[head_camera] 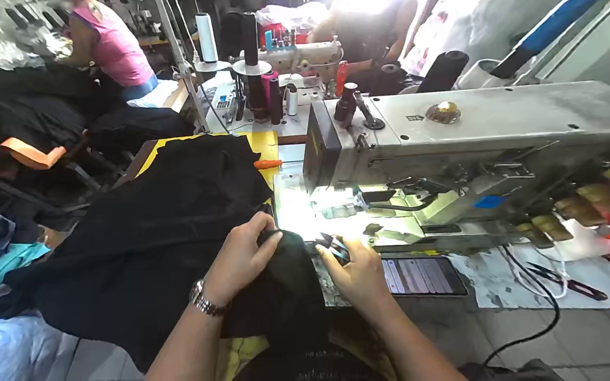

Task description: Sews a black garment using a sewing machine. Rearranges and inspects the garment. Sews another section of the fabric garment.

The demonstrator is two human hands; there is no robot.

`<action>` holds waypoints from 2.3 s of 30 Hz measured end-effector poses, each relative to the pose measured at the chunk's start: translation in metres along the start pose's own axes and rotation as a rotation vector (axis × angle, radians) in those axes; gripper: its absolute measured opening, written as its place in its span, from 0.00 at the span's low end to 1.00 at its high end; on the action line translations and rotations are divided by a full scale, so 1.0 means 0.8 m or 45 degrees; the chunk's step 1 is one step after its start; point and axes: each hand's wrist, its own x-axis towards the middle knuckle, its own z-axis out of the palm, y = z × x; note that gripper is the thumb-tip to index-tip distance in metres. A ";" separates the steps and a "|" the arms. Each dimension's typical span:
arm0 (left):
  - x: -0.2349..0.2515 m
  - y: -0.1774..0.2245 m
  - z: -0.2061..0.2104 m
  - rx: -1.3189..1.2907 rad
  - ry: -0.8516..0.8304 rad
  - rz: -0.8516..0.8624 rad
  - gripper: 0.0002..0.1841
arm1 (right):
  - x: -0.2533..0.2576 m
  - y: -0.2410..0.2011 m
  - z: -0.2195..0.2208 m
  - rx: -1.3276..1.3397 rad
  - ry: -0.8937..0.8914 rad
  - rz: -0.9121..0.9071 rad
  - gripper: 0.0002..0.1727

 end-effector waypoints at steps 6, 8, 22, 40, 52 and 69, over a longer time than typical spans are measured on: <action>0.045 -0.010 -0.001 -0.200 -0.099 -0.083 0.06 | -0.015 -0.012 0.017 0.268 -0.388 0.149 0.11; 0.058 -0.014 0.006 -0.237 -0.130 -0.098 0.04 | -0.020 -0.003 0.018 0.384 -0.320 0.142 0.09; 0.052 -0.003 0.021 -0.322 -0.165 -0.290 0.05 | -0.011 -0.014 -0.009 0.471 -0.215 0.033 0.18; 0.043 0.000 0.021 -0.270 -0.122 -0.330 0.04 | -0.004 -0.021 0.008 0.462 -0.235 0.052 0.17; 0.045 -0.002 0.028 -0.294 -0.117 -0.267 0.04 | 0.004 -0.017 0.009 0.845 -0.231 0.245 0.11; 0.109 -0.044 0.034 0.111 0.014 0.118 0.09 | -0.018 0.021 -0.009 0.832 -0.351 0.546 0.06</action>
